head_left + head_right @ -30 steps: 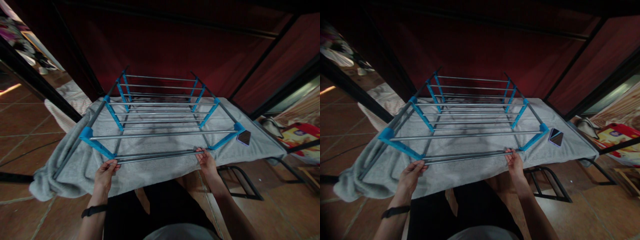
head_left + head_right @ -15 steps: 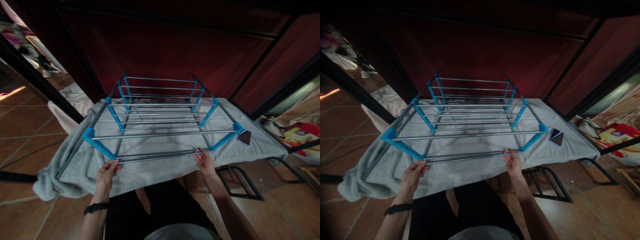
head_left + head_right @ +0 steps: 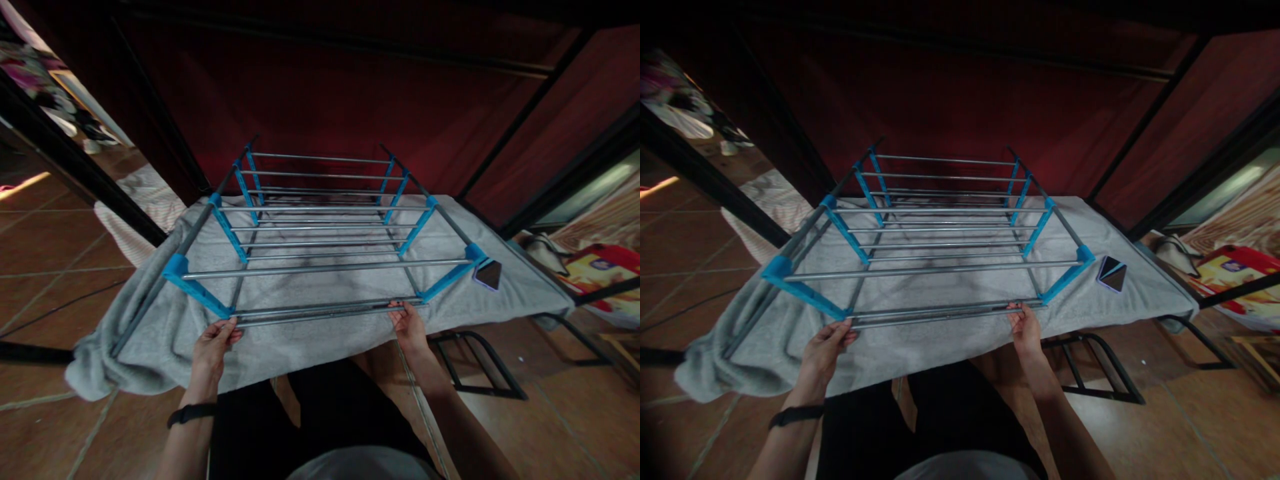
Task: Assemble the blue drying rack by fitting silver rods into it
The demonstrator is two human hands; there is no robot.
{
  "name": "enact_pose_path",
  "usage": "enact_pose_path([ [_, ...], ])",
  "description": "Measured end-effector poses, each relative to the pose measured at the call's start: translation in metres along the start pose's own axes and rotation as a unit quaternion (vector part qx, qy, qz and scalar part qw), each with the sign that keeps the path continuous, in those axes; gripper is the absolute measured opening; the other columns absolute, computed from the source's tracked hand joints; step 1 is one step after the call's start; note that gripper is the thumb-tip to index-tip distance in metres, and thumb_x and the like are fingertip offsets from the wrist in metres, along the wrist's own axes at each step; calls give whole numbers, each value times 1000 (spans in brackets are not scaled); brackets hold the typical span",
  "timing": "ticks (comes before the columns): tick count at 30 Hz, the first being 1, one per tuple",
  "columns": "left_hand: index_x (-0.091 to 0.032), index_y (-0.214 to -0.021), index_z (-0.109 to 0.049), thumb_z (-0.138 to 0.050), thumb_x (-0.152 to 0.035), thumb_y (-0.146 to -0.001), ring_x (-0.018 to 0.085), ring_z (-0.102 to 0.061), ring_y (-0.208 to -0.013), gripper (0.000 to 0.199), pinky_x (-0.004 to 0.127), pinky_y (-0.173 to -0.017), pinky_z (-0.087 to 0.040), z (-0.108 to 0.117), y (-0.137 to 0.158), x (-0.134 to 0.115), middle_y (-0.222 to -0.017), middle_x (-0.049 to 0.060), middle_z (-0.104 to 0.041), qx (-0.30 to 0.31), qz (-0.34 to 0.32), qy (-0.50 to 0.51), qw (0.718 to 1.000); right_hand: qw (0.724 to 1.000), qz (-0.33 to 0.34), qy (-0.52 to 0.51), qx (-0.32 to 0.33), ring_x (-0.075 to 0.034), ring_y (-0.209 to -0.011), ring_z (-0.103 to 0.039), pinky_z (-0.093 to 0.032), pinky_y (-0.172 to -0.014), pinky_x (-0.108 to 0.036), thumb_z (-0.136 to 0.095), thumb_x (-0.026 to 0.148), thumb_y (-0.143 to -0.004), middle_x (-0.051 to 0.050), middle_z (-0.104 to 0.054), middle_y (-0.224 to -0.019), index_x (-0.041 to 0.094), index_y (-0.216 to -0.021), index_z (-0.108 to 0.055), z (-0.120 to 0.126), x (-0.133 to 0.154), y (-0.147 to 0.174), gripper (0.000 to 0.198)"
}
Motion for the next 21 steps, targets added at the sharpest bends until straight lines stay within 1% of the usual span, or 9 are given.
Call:
enact_pose_path([
  [5,-14,-79,-65,-81,-23,-68,9,-63,-53,21,14,-52,-49,1,-1,2,-61,-2,-66,-4,18,27,999,1000,-2,5,3,-14,-69,-72,-60,-70,-24,-62,23,-79,-2,-75,-76,21,-76,-58,1,0,-1,5],
  [10,-13,-79,-67,-75,-10,-73,9,-67,-57,11,14,-58,-54,2,1,2,-66,-1,-68,5,31,57,998,1000,-4,9,4,-15,-70,-73,-60,-67,-24,-61,21,-78,-2,-75,-77,22,-77,-58,3,-1,-2,3],
  [16,-12,-79,-68,-72,-3,-74,10,-68,-60,11,18,-64,-59,1,4,0,-71,0,-69,2,32,90,995,1000,-1,19,5,-14,-68,-72,-59,-65,-23,-62,21,-75,-2,-75,-76,21,-77,-59,4,-2,-3,3],
  [21,-12,-77,-68,-70,-2,-76,9,-68,-59,11,16,-64,-58,-2,7,-1,-70,-1,-68,1,33,94,995,1000,3,19,7,-14,-68,-72,-60,-66,-23,-60,19,-73,-2,-75,-75,20,-76,-61,4,-2,-3,3],
])
Point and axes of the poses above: each hand's wrist, its own y-axis away from the middle knuckle, its own z-axis out of the back of the hand, x = y × z, the point moved 5 cm from there along -y, towards the middle knuckle
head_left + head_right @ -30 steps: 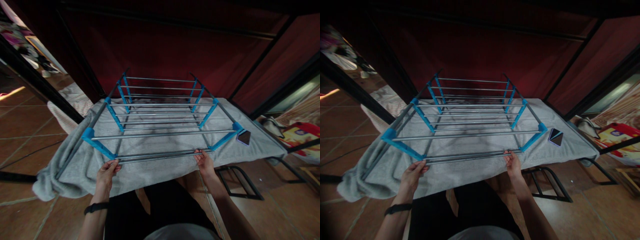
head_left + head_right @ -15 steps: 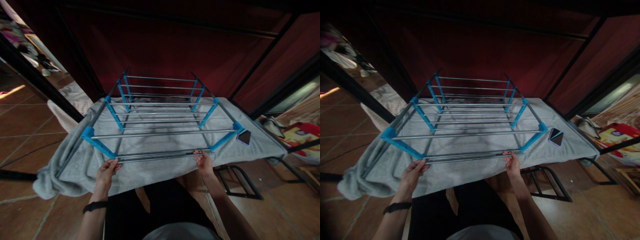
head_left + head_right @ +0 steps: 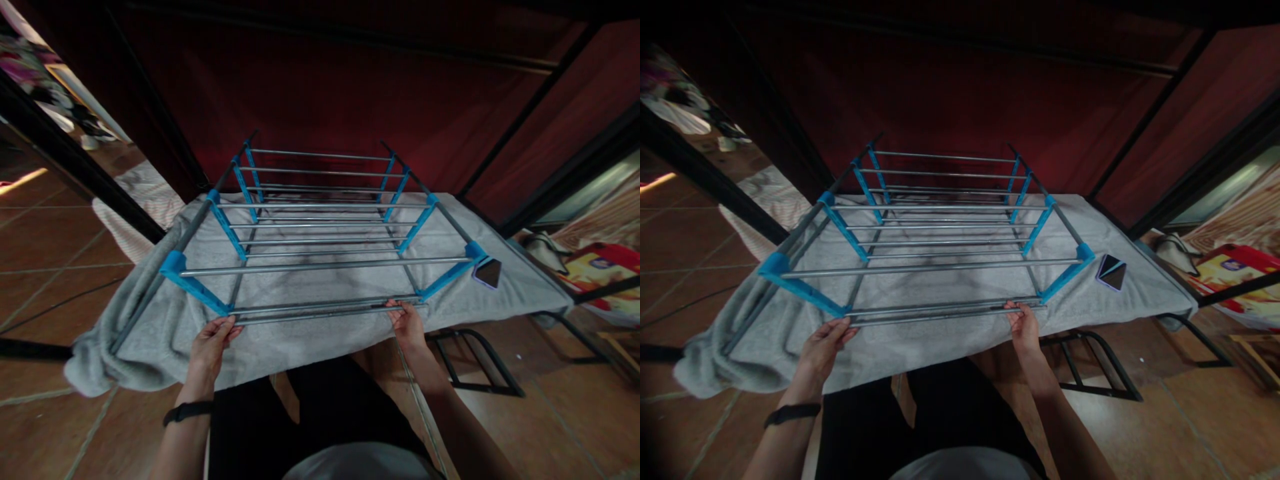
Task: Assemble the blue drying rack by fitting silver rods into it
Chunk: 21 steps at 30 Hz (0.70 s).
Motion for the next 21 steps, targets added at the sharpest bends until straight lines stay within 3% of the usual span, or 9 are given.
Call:
enact_pose_path([
  [11,-12,-76,-68,-74,-7,-74,9,-64,-52,8,15,-55,-56,-1,0,-2,-62,0,-66,-9,8,-32,999,1000,24,-7,15,-13,-69,-71,-59,-71,-24,-66,19,-69,-1,-74,-74,20,-76,-62,0,-1,2,9],
  [21,-13,-72,-64,-73,-12,-77,8,-63,-50,11,12,-52,-53,-2,-1,-2,-58,-3,-63,-15,12,-45,999,1000,18,-10,22,-14,-70,-71,-59,-69,-24,-62,24,-75,-2,-74,-76,21,-78,-61,-1,-1,2,5],
])
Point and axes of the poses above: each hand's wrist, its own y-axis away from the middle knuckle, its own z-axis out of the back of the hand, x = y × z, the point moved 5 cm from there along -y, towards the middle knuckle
